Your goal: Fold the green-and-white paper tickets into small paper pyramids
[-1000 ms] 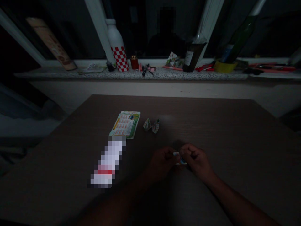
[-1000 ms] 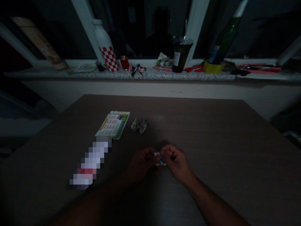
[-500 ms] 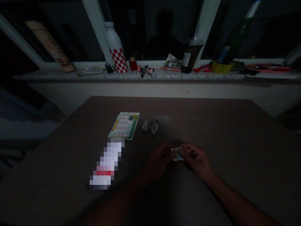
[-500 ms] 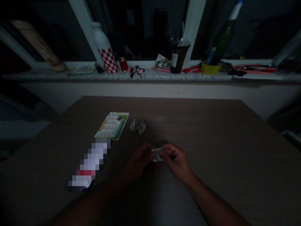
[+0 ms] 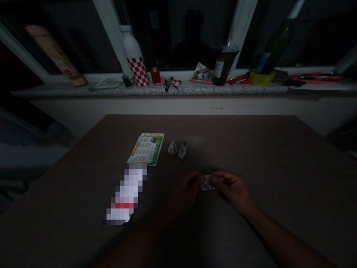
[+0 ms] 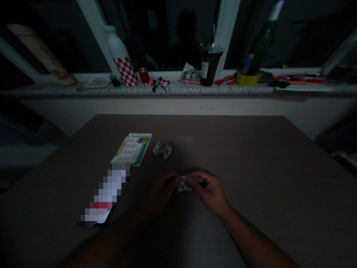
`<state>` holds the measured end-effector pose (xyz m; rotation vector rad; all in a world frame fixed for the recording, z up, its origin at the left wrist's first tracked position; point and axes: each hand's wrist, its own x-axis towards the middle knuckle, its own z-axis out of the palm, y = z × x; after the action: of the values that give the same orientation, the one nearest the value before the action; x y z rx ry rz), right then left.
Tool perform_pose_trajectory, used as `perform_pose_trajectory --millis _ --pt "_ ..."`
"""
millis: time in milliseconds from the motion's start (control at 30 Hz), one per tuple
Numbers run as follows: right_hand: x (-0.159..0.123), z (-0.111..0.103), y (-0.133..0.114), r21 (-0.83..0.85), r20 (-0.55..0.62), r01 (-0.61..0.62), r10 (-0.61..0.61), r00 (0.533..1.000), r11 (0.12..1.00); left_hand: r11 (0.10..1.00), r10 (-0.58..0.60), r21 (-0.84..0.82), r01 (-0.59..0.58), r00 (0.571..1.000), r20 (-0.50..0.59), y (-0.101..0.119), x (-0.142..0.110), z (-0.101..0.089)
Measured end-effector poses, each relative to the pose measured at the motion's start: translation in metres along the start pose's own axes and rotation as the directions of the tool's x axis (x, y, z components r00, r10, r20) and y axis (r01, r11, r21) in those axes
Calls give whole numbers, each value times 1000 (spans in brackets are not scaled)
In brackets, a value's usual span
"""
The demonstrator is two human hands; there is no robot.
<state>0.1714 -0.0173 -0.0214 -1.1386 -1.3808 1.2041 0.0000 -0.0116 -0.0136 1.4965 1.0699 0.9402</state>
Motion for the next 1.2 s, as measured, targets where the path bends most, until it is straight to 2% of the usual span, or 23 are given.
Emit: perform_pose_trajectory --millis 200,433,600,867,1033,1200 --pt "-1 -1 1 -96 37 52 -49 998 994 999 29 -23 -29 1000 5 -3 -1 -1" --pt "-1 0 1 -262 203 187 -136 970 947 999 14 48 -14 1000 -3 -1 3 -2" --pt "-1 -1 1 -286 217 225 -165 962 931 999 -26 47 27 1000 -16 1 3 -1" --pt "-2 1 -2 -220 148 203 -173 974 954 997 -77 -32 76 996 -37 8 2 3" --pt "-2 -3 3 -68 -10 81 -81 997 994 989 -105 -117 95 991 -82 5 4 0" --pt "1 -5 8 -32 -117 42 -45 992 999 992 -66 -111 53 992 -112 4 4 -4"
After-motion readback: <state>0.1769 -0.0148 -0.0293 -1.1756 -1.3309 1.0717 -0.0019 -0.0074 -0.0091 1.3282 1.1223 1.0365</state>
